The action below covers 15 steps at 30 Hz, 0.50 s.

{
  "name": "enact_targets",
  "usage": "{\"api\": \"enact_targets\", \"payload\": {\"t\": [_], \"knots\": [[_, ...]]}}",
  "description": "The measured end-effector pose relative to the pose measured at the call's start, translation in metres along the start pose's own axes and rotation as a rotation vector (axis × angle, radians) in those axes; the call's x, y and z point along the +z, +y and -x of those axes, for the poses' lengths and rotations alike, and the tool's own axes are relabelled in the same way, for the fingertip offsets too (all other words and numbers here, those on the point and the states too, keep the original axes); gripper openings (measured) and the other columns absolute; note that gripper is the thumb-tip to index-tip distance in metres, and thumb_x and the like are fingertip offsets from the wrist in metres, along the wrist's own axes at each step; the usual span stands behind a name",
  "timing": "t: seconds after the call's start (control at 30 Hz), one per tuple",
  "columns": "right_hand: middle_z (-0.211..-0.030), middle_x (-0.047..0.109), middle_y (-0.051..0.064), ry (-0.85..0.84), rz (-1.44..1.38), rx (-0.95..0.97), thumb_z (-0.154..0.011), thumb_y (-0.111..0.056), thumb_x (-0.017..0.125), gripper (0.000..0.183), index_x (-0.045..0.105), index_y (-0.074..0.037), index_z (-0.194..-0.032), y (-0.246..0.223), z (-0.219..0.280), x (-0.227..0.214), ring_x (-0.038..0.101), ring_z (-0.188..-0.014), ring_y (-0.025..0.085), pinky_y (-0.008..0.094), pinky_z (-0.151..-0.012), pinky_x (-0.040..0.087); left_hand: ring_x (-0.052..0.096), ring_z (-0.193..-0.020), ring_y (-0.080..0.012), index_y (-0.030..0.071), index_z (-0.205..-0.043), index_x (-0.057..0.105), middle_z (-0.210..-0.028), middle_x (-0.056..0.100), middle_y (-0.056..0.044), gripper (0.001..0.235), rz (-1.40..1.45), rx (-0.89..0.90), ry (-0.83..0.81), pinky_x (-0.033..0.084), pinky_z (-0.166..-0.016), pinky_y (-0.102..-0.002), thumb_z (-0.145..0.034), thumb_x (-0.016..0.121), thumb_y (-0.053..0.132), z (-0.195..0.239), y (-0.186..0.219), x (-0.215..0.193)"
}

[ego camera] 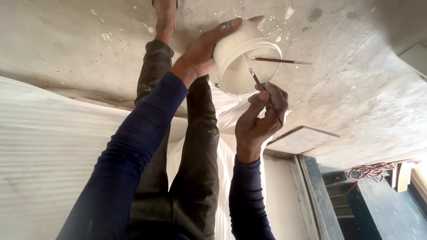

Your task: The person paints white wooden furniture parts with a paintbrush, holding a cup of white paint in one hand and applying paint to the frame surfaces and edges. They walk around the furniture piece between painting spots, dipping the brush in the cup, and continue brushing the white frame and decorative cutout sections.

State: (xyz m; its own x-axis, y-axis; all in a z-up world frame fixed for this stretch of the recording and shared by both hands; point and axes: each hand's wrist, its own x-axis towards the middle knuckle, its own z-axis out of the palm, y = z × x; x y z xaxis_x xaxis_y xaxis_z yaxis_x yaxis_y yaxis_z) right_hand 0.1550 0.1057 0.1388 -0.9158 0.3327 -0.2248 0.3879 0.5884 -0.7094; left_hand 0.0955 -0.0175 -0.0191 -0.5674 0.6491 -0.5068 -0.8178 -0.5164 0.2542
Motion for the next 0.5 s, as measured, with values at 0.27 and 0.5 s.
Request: {"api": "enact_targets", "payload": {"t": [0.27,0.5], "knots": [[-0.097,0.066,0.009,0.082,-0.168,-0.002,-0.119,-0.019,0.047,0.019,0.055,-0.003,-0.127,0.014,0.017,-0.021,0.064,-0.083,0.012,0.028,-0.081,0.059,0.063,-0.131,-0.0254,-0.004,-0.159,0.037,-0.145,0.059,-0.023,0.082,0.061,0.021,-0.027,0.054,-0.116,-0.039,-0.104,0.058,0.054,-0.005,-0.004,-0.017],[-0.104,0.071,0.01,0.013,-0.305,0.18,-0.104,-0.018,0.069,0.014,0.064,-0.006,-0.109,0.048,0.026,-0.013,0.074,-0.094,0.014,0.025,-0.076,0.064,0.064,-0.124,-0.0218,-0.012,-0.151,0.04,-0.16,0.051,-0.017,0.075,0.161,0.129,0.004,0.058,-0.107,-0.038,-0.108,0.059,0.046,-0.013,-0.016,-0.043]]}}
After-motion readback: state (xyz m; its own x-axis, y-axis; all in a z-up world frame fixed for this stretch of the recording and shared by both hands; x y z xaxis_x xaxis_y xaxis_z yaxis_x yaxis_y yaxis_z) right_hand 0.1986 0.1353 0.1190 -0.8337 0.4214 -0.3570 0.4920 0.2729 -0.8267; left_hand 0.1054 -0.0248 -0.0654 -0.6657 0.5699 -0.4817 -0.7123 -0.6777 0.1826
